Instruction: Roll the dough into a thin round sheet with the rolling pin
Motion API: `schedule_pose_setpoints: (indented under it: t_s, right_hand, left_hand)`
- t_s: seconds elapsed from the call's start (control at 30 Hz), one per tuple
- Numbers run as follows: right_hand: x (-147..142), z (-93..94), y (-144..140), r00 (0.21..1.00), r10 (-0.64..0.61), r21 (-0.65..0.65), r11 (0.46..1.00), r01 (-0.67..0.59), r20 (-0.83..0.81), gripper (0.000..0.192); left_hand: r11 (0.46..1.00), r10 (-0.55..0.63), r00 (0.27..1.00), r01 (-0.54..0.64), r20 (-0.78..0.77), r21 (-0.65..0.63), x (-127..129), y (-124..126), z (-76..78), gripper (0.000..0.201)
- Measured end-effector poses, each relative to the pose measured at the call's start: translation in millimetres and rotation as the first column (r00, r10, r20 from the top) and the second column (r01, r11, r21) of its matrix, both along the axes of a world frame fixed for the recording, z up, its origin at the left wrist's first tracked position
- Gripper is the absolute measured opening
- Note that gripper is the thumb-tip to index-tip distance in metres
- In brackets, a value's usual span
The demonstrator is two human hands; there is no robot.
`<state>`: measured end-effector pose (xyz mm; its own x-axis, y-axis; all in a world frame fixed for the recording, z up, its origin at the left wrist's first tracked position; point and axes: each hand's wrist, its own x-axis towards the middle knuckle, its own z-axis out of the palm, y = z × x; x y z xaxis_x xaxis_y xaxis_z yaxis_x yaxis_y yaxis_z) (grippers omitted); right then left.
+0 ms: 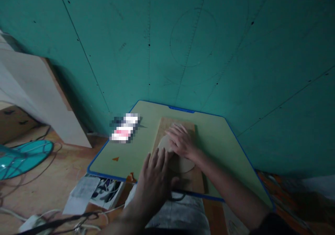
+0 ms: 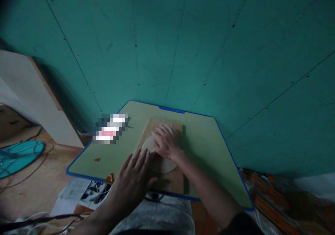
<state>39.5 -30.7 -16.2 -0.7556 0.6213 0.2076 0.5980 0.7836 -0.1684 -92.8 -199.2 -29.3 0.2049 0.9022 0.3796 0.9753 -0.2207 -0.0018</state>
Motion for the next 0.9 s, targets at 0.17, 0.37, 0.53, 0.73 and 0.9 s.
schedule_pose_setpoints:
  t_s: [0.17,0.37,0.53,0.73,0.9]
  right_hand:
    - [-69,10.3,35,0.999,0.024,-0.086,0.996,-0.021,0.028,0.043]
    - [-85,18.3,36,0.999,-0.035,-0.075,0.997,0.035,0.003,0.033]
    - [-6,7.1,-26,0.993,-0.086,0.018,0.996,0.088,-0.076,0.037]
    - [68,-6.5,-115,0.985,-0.145,0.06,0.987,0.151,-0.091,0.049]
    - [72,-11.5,-130,0.968,-0.201,0.059,0.976,0.212,-0.152,0.051]
  left_hand:
    - [0.99,0.138,0.99,-0.138,-0.025,-0.008,-54,31,-5.1,0.053]
    - [0.986,0.163,0.986,-0.164,-0.02,-0.029,-71,38,-14.8,0.052]
    - [0.997,-0.054,0.998,0.055,-0.017,0.049,-44,15,-12.3,0.045]
    - [0.987,-0.082,0.996,0.087,-0.042,0.134,-33,24,-13.7,0.058]
    - [0.995,-0.097,0.994,0.098,-0.043,0.014,-26,69,-3.1,0.054]
